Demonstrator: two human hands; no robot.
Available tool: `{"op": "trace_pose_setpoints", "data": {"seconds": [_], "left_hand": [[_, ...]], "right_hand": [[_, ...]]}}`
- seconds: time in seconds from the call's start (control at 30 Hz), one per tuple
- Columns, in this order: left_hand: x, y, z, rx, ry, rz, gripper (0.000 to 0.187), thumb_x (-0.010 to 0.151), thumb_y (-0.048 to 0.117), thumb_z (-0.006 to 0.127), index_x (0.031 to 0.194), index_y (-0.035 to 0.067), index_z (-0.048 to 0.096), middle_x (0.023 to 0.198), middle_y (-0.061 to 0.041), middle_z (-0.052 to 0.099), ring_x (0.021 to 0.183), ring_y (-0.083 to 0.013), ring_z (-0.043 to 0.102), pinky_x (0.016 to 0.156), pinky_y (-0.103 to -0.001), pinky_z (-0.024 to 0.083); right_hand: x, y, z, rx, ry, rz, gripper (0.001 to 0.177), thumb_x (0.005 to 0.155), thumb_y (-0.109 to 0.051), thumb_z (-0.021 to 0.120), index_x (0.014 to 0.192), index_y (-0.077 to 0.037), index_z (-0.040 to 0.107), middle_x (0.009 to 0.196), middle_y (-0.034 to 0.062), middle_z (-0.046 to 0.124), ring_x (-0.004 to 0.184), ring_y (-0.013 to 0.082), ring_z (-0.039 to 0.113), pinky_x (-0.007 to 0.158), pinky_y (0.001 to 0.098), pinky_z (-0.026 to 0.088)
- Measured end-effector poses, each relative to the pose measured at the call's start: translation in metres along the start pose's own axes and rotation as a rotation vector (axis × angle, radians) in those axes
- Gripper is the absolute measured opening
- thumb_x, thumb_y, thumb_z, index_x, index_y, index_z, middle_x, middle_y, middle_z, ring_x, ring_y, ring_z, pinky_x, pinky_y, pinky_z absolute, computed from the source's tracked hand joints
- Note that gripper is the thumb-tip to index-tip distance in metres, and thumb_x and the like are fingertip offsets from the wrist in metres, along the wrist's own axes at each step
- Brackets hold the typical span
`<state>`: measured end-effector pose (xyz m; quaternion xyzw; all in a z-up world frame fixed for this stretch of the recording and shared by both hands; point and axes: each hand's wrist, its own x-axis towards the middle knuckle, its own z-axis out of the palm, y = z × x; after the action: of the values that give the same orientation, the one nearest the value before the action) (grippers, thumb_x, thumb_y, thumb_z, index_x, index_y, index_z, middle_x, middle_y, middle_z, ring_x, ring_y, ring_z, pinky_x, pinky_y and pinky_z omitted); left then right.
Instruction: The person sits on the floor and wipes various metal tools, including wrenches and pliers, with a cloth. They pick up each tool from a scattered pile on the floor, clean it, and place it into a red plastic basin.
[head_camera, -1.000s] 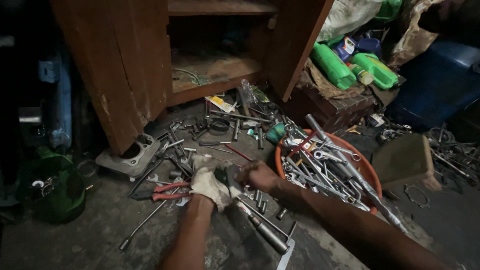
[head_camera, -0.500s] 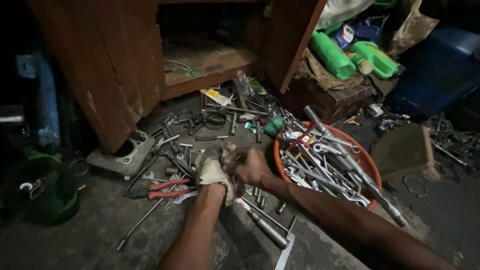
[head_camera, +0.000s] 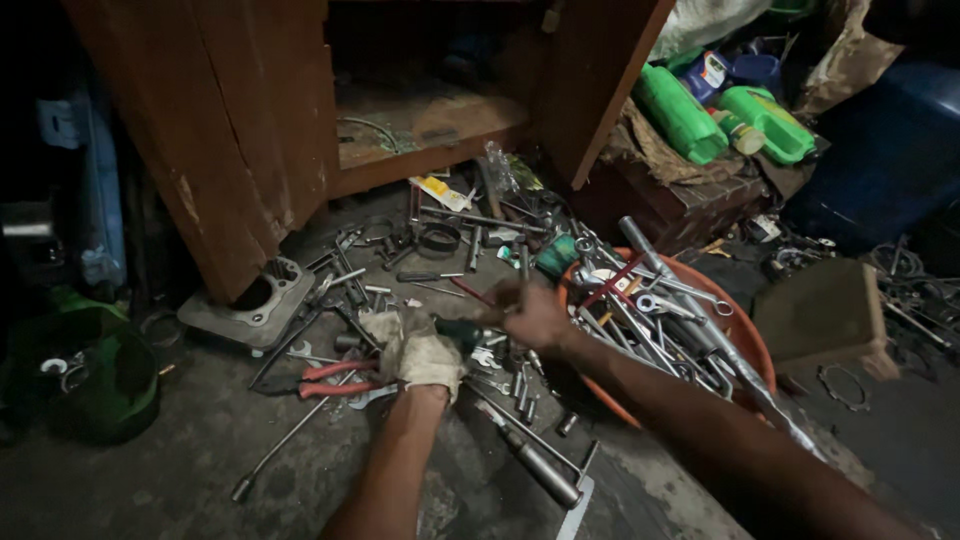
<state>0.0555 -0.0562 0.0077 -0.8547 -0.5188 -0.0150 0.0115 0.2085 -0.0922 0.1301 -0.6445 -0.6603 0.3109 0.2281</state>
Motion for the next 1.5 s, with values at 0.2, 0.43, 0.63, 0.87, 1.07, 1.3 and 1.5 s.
{"op": "trace_pose_setpoints", "data": {"seconds": [0.2, 0.43, 0.63, 0.87, 1.07, 1.3, 1.5], "left_hand": [[0.0, 0.01, -0.004, 0.028, -0.045, 0.043, 0.041, 0.102, 0.038, 0.041, 0.134, 0.024, 0.061, 0.137, -0.004, 0.062, 0.131, -0.025, 0.053, 0.109, -0.048, 0.035], [-0.02, -0.011, -0.015, 0.094, -0.125, 0.115, 0.041, 0.102, 0.038, 0.041, 0.135, 0.024, 0.061, 0.138, -0.004, 0.061, 0.132, -0.0251, 0.052, 0.11, -0.049, 0.034], [-0.031, -0.023, -0.032, 0.189, -0.178, 0.178, 0.042, 0.102, 0.038, 0.041, 0.136, 0.025, 0.061, 0.139, -0.004, 0.061, 0.133, -0.0252, 0.052, 0.111, -0.049, 0.033], [-0.042, -0.02, -0.057, 0.313, -0.232, 0.236, 0.042, 0.102, 0.038, 0.041, 0.137, 0.025, 0.06, 0.141, -0.004, 0.061, 0.135, -0.0253, 0.051, 0.113, -0.049, 0.032], [-0.041, -0.024, -0.071, 0.249, -0.25, 0.121, 0.04, 0.108, 0.037, 0.037, 0.136, 0.027, 0.064, 0.139, -0.005, 0.065, 0.134, -0.0251, 0.054, 0.112, -0.049, 0.035], [-0.038, -0.036, -0.039, 0.245, 0.051, -0.002, 0.05, 0.086, 0.051, 0.051, 0.126, 0.025, 0.064, 0.134, -0.006, 0.062, 0.129, -0.0302, 0.051, 0.105, -0.053, 0.034], [-0.035, -0.055, -0.037, 0.027, 0.003, -0.065, 0.06, 0.071, 0.05, 0.067, 0.122, 0.02, 0.065, 0.126, -0.007, 0.065, 0.12, -0.0284, 0.057, 0.1, -0.046, 0.045]], "right_hand": [[0.0, 0.018, 0.032, -0.099, -0.112, 0.114, 0.04, 0.093, -0.033, 0.069, 0.124, -0.008, 0.07, 0.106, 0.0128, 0.078, 0.095, 0.0239, 0.076, 0.085, 0.0384, 0.058], [0.01, 0.111, -0.046, -0.342, -0.023, 0.107, 0.035, 0.091, -0.032, 0.067, 0.116, -0.007, 0.07, 0.103, 0.0147, 0.075, 0.097, 0.0271, 0.071, 0.087, 0.0425, 0.055], [-0.032, 0.194, -0.145, -0.211, 0.228, 0.206, 0.042, 0.082, -0.025, 0.071, 0.12, -0.006, 0.073, 0.102, 0.0166, 0.078, 0.094, 0.0334, 0.072, 0.083, 0.0441, 0.056], [-0.065, 0.207, -0.174, -0.391, 0.165, 0.571, 0.049, 0.086, -0.025, 0.072, 0.133, -0.011, 0.065, 0.096, 0.0244, 0.08, 0.086, 0.0369, 0.079, 0.081, 0.0484, 0.062], [-0.053, 0.154, -0.132, -0.916, 0.002, 0.216, 0.041, 0.082, -0.02, 0.064, 0.122, -0.023, 0.073, 0.103, 0.0159, 0.076, 0.096, 0.0324, 0.074, 0.086, 0.0477, 0.056], [-0.013, 0.101, -0.069, -0.884, -0.188, 0.201, 0.033, 0.086, -0.031, 0.068, 0.113, -0.013, 0.075, 0.107, 0.0194, 0.074, 0.102, 0.0358, 0.073, 0.091, 0.0466, 0.058], [0.028, 0.113, -0.03, -0.829, -0.211, 0.101, 0.035, 0.084, -0.035, 0.071, 0.112, -0.014, 0.074, 0.111, 0.0198, 0.073, 0.106, 0.0376, 0.07, 0.092, 0.048, 0.056]]}}
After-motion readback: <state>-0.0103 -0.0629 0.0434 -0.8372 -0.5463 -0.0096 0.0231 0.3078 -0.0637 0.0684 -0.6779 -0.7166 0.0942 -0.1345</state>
